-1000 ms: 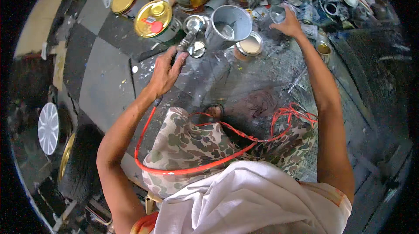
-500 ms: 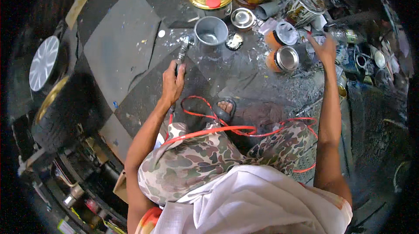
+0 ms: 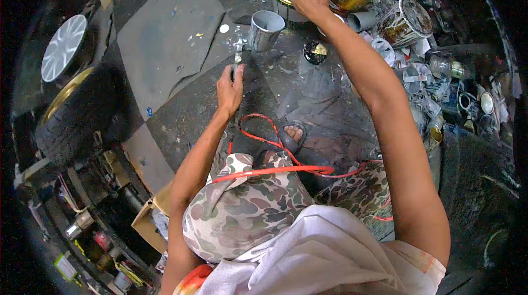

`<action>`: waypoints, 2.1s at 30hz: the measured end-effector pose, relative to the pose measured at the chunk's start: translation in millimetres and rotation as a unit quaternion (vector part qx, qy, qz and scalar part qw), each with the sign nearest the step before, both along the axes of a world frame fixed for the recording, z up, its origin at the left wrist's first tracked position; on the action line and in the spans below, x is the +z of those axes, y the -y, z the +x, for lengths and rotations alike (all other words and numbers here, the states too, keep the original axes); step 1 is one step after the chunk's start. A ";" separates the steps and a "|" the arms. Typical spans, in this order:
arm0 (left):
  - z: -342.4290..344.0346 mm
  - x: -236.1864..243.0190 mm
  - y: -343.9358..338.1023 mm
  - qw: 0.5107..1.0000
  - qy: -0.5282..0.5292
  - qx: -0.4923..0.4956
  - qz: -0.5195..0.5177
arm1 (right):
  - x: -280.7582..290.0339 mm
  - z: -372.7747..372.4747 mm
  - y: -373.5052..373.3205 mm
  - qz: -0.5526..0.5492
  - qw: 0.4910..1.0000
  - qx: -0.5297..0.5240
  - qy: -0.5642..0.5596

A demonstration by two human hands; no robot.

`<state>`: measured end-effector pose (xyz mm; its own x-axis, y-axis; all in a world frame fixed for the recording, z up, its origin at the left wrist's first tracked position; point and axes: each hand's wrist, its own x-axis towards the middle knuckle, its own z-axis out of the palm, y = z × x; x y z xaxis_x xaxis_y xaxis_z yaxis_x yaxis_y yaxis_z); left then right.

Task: Mixing paint and spray painting automotive parts in a paint booth.

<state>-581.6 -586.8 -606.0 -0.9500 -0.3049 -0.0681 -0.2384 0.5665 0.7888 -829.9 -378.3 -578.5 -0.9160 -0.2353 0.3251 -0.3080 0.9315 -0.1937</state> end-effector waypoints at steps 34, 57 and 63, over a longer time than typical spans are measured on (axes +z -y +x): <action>28.9 -26.1 41.8 0.997 0.003 0.067 -0.042 | -17.5 57.7 51.7 -0.054 0.955 0.218 -0.196; 39.8 -24.6 32.9 0.996 0.048 0.068 -0.007 | -22.6 69.4 48.7 0.001 0.954 0.223 -0.199; 18.4 -30.8 23.8 0.999 -0.007 0.044 0.013 | -18.0 44.1 27.3 -0.052 0.952 0.232 -0.193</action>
